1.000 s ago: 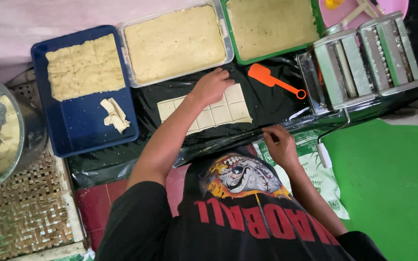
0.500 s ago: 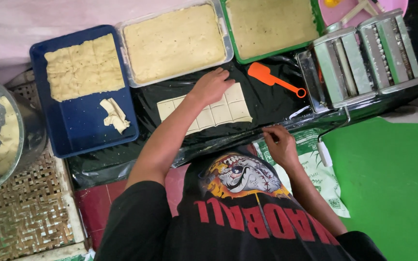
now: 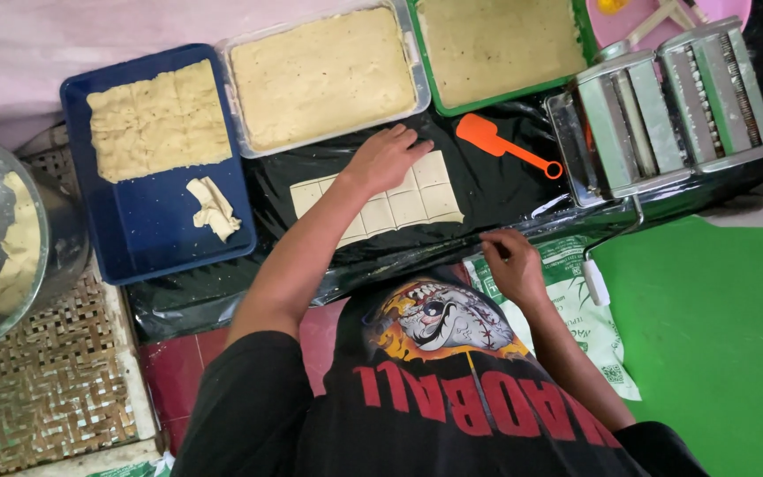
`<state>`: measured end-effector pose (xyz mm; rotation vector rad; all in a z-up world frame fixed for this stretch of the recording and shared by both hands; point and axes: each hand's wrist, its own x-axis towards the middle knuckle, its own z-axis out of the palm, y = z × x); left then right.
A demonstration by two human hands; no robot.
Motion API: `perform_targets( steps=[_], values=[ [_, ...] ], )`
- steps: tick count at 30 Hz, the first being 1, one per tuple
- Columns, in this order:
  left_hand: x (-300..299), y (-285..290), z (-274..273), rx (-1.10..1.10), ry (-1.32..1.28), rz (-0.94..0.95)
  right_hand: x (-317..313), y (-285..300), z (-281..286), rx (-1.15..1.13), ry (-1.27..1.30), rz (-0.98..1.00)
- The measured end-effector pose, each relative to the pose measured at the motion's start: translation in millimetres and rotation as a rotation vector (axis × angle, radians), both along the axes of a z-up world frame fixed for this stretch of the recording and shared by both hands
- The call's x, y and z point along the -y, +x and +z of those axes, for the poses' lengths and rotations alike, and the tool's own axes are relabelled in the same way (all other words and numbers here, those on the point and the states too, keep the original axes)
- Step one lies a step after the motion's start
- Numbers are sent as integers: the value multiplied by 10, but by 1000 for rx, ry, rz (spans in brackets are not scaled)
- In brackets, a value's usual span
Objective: Flattening dough with a pasta machine, cutting the sheet into squares using a plastic tool, and placing the squares on a drying rack.
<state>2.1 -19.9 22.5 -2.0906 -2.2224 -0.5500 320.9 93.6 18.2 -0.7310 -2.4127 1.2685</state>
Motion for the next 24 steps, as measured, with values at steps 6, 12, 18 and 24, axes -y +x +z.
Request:
perform_targets(
  steps=[6,12,18,24],
  values=[
    [17,13,-128,31,17,130,5,28,-3,-5,17,13],
    [28,70,-76,141,48,104,1,54,-28,-4,16,3],
    [-43,110,-140,167,23,102,12,48,-16,14,40,2],
    [-67,101,-155,151,-42,104,24,60,-39,11,33,-5]
  ],
)
